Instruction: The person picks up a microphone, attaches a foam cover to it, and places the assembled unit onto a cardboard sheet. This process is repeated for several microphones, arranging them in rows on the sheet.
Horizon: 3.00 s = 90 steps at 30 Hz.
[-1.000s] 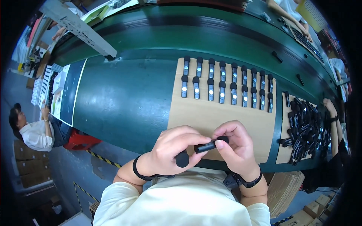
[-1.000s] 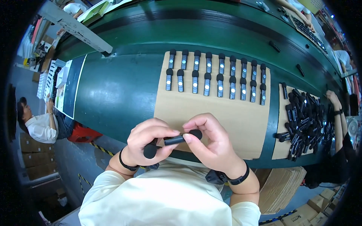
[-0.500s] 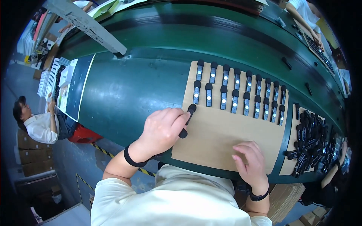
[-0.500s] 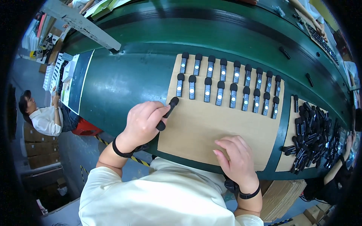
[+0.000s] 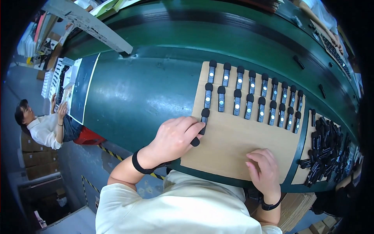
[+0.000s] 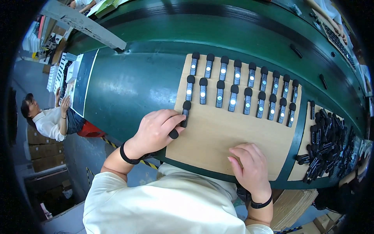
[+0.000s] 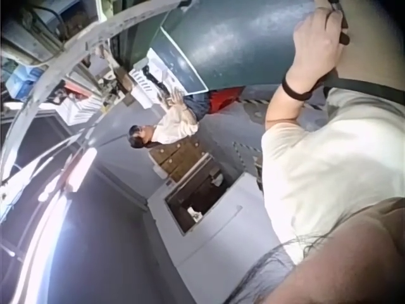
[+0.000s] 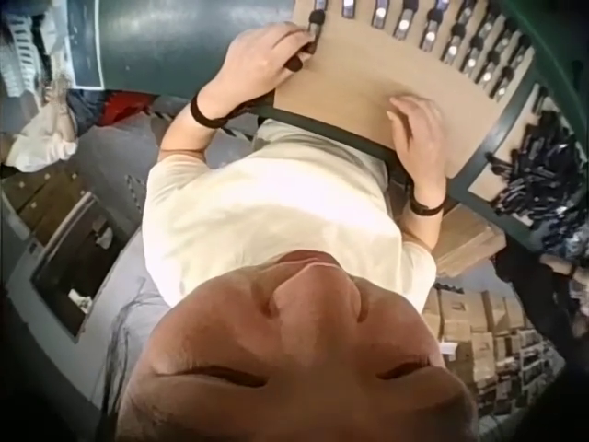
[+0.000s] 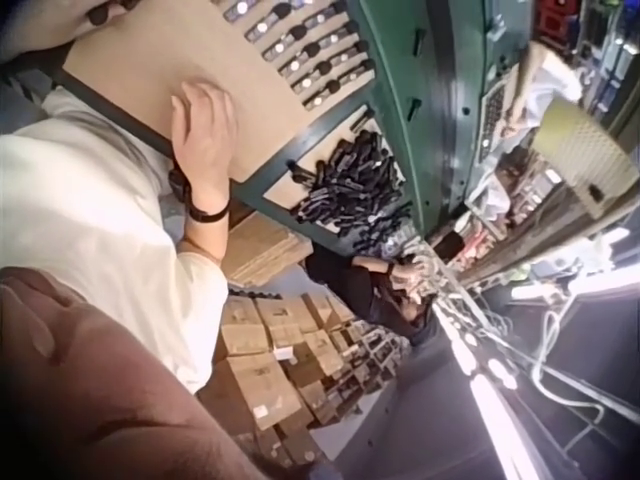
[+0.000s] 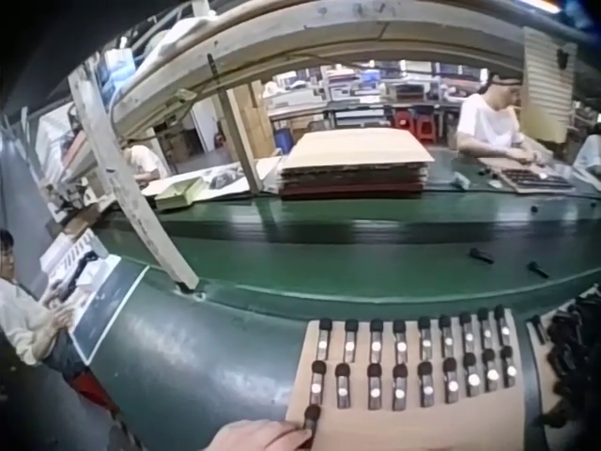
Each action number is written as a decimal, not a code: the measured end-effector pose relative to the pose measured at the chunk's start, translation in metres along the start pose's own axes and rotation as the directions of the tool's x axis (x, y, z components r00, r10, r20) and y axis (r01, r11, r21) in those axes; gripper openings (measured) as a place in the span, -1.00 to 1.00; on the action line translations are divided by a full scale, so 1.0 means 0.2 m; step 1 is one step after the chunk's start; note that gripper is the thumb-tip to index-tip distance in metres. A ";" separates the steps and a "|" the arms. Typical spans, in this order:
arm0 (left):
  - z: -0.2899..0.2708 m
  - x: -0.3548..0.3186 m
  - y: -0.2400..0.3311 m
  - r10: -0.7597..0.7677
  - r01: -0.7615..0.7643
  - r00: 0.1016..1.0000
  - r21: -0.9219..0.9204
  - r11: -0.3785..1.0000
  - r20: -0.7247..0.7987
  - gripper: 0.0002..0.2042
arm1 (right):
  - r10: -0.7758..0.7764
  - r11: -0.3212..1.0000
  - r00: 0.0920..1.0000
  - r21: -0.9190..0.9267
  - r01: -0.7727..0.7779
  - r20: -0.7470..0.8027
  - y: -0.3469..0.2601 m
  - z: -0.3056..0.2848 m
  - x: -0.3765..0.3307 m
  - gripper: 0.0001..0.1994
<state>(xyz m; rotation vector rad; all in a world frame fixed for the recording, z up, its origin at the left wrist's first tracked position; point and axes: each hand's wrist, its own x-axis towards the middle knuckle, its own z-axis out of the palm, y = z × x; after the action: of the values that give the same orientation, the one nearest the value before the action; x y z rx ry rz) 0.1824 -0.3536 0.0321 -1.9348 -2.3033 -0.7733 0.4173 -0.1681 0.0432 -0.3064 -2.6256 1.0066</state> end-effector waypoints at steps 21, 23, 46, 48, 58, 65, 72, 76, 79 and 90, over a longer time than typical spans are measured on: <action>-0.11 0.17 0.23 -0.171 0.020 0.985 -0.970 0.242 -0.022 -0.36 | 0.147 0.615 0.984 0.770 -0.168 0.098 -0.32 0.01 0.26 -0.76; -0.09 0.17 0.27 -0.132 0.015 0.991 -0.975 0.221 -0.015 -0.36 | 0.178 0.475 0.977 0.859 -0.191 0.119 -0.33 0.06 0.27 -0.78; -0.13 0.10 0.22 0.012 -0.088 0.993 -0.646 0.758 -0.121 -0.72 | -0.235 0.935 0.939 0.206 0.289 -0.252 -0.22 0.04 0.19 -0.65; -0.13 0.10 0.22 0.008 -0.098 0.990 -0.650 0.754 -0.140 -0.72 | -0.153 0.921 0.957 0.316 0.229 -0.248 -0.23 0.04 0.20 -0.66; -0.13 0.12 0.22 0.040 -0.126 0.988 -0.627 0.769 -0.149 -0.74 | -0.190 0.916 0.947 0.299 0.266 -0.260 -0.20 0.05 0.19 -0.69; -0.14 0.12 0.23 0.024 -0.113 0.989 -0.631 0.768 -0.147 -0.75 | -0.197 0.915 0.943 0.297 0.275 -0.268 -0.19 0.06 0.18 -0.70; -0.11 0.12 0.23 -0.010 -0.078 0.990 -0.610 0.788 -0.139 -0.76 | -0.048 0.857 0.977 0.493 0.147 -0.207 -0.22 0.03 0.19 -0.72; -0.08 0.10 0.22 0.007 -0.081 0.992 -0.613 0.786 -0.123 -0.77 | -0.073 0.859 0.972 0.481 0.175 -0.223 -0.24 0.07 0.21 -0.73; -0.06 0.07 0.21 0.012 -0.085 0.992 -0.609 0.789 -0.123 -0.76 | -0.114 0.901 0.972 0.391 0.188 -0.206 -0.27 0.07 0.22 -0.73; -0.13 -0.02 -0.04 -0.196 0.144 0.979 -0.499 0.855 -0.053 -0.72 | -0.032 0.993 0.994 0.112 0.043 -0.100 -0.23 0.17 0.33 -0.74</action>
<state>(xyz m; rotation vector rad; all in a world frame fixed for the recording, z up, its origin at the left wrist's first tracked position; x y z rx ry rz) 0.1688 -0.3694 0.0513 -1.7966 -2.4070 -1.5793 0.3396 -0.2017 0.0634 -0.2711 -2.4657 1.0958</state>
